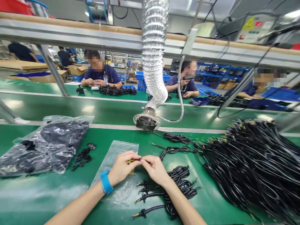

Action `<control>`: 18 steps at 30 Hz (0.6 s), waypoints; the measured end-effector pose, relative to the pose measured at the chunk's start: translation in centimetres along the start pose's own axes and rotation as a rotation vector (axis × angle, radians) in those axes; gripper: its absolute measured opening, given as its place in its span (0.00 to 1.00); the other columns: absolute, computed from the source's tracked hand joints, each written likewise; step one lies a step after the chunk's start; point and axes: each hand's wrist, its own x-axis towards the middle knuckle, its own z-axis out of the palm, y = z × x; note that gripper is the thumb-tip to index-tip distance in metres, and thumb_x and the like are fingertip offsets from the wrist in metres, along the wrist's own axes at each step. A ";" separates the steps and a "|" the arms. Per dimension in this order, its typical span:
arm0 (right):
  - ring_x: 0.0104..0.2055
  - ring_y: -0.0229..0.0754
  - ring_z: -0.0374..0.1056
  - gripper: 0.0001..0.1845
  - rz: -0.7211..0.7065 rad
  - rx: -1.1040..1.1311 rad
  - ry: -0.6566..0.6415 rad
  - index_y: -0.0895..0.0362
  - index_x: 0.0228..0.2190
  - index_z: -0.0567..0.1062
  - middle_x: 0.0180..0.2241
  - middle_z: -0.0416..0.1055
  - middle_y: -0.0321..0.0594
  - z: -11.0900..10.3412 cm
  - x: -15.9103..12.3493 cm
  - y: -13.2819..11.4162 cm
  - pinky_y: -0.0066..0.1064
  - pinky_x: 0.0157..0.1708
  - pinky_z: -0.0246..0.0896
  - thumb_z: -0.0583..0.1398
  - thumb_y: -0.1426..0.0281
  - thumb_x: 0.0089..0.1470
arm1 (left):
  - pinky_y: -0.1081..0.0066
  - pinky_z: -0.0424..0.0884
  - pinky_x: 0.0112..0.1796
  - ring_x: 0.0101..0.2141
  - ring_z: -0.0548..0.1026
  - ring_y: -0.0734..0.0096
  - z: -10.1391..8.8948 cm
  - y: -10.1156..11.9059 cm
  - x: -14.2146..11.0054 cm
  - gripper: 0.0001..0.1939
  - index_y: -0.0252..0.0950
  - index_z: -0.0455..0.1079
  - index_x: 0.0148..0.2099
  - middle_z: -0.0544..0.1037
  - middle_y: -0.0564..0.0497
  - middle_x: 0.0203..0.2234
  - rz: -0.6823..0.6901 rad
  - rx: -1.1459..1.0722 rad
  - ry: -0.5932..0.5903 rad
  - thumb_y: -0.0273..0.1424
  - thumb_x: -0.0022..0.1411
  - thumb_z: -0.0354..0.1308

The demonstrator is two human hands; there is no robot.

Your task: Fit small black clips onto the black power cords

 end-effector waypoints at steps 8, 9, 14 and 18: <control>0.29 0.36 0.66 0.10 -0.061 -0.249 -0.107 0.56 0.30 0.79 0.27 0.74 0.35 -2.8 -0.3 -1.3 0.26 0.31 0.56 0.59 0.68 0.59 | 0.75 0.73 0.32 0.29 0.77 0.71 0.1 0.3 -0.5 0.04 0.39 0.79 0.35 0.81 0.51 0.27 0.094 0.045 0.022 0.32 0.59 0.63; 0.30 0.37 0.67 0.08 -0.060 -0.322 -0.111 0.56 0.31 0.80 0.28 0.75 0.36 -3.5 -0.2 -1.2 0.27 0.32 0.57 0.61 0.68 0.58 | 0.75 0.73 0.32 0.29 0.77 0.71 0.1 0.4 -0.5 0.03 0.39 0.79 0.35 0.81 0.51 0.27 0.090 0.044 0.048 0.31 0.59 0.64; 0.35 0.39 0.68 0.04 -0.133 -0.583 -0.170 0.58 0.29 0.78 0.29 0.74 0.37 -7.1 0.1 0.2 0.30 0.42 0.59 0.63 0.75 0.56 | 0.75 0.72 0.30 0.28 0.77 0.72 0.0 0.7 -0.3 0.04 0.38 0.79 0.34 0.79 0.52 0.26 -0.002 0.018 0.124 0.31 0.57 0.64; 0.40 0.43 0.66 0.08 -0.197 -0.756 -0.067 0.59 0.32 0.76 0.35 0.72 0.42 -9.0 -0.6 -1.1 0.35 0.46 0.57 0.58 0.72 0.62 | 0.74 0.72 0.30 0.27 0.76 0.71 0.7 0.6 -0.3 0.05 0.37 0.78 0.33 0.79 0.51 0.26 -0.061 0.024 0.084 0.33 0.58 0.63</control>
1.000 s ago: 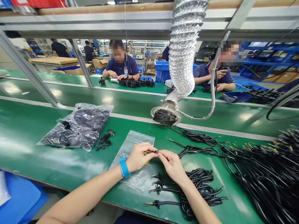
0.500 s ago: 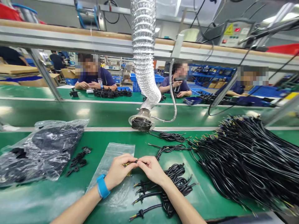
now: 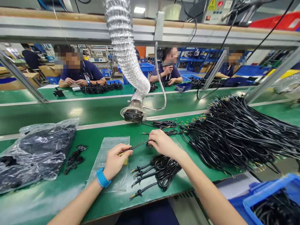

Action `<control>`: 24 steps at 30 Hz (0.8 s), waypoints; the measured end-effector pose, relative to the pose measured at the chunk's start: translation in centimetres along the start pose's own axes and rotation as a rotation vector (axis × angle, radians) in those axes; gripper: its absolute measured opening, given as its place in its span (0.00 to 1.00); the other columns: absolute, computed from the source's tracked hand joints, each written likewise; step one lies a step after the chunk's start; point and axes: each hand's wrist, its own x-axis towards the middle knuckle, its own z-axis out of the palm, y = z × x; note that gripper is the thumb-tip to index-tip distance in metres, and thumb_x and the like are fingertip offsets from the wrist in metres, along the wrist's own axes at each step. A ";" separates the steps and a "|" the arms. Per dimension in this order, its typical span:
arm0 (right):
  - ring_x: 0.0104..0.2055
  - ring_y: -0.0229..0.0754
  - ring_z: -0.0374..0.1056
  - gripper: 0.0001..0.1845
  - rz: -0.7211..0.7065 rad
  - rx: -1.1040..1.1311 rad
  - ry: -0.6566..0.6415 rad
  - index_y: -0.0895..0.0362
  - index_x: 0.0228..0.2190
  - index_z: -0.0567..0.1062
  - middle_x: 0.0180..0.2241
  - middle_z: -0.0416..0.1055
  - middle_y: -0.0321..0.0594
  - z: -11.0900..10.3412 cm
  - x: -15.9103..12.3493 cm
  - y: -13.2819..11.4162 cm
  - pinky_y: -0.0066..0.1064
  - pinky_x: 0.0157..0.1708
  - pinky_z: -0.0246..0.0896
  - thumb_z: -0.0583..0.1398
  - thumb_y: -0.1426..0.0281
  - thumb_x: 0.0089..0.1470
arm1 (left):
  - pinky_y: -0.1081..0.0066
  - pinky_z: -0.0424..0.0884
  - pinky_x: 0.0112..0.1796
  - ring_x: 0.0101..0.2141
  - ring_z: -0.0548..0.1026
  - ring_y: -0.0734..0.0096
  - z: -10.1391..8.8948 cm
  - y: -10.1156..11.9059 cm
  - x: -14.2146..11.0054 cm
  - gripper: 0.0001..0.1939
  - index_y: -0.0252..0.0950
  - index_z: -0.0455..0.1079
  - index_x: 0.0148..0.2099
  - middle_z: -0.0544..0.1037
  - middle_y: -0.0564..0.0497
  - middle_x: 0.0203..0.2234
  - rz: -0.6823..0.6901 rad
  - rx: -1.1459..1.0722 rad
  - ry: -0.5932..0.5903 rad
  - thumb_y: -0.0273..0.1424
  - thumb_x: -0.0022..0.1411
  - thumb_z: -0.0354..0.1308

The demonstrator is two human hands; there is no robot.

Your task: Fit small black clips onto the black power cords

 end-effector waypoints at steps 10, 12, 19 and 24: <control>0.50 0.51 0.67 0.39 0.175 0.068 -0.143 0.58 0.53 0.71 0.45 0.74 0.47 -0.8 -7.3 -0.4 0.43 0.55 0.55 0.68 0.49 0.46 | 0.72 0.73 0.32 0.29 0.77 0.70 1.8 0.4 -1.6 0.08 0.39 0.75 0.36 0.80 0.52 0.28 0.102 0.196 -0.338 0.36 0.63 0.58; 0.58 0.54 0.62 0.56 0.143 0.124 -0.164 0.58 0.61 0.62 0.55 0.69 0.51 -0.4 -8.6 0.0 0.46 0.62 0.46 0.71 0.46 0.36 | 0.72 0.73 0.32 0.29 0.77 0.69 1.8 0.3 -1.8 0.09 0.39 0.75 0.36 0.80 0.51 0.28 0.133 0.215 -0.345 0.38 0.63 0.58; 0.56 0.57 0.63 0.72 0.106 0.009 -0.280 0.65 0.65 0.52 0.53 0.67 0.58 -0.3 -8.8 -0.2 0.48 0.61 0.44 0.75 0.50 0.25 | 0.74 0.75 0.30 0.28 0.78 0.70 1.2 0.5 -1.6 0.13 0.40 0.76 0.36 0.80 0.52 0.29 0.213 0.236 -0.345 0.43 0.62 0.58; 0.47 0.58 0.66 0.75 0.087 -0.139 -0.350 0.69 0.65 0.50 0.47 0.70 0.58 -0.7 -8.5 -1.0 0.47 0.53 0.52 0.73 0.49 0.23 | 0.76 0.77 0.32 0.30 0.80 0.69 0.8 0.1 -1.4 0.15 0.43 0.77 0.37 0.82 0.53 0.33 0.283 0.255 -0.292 0.47 0.60 0.58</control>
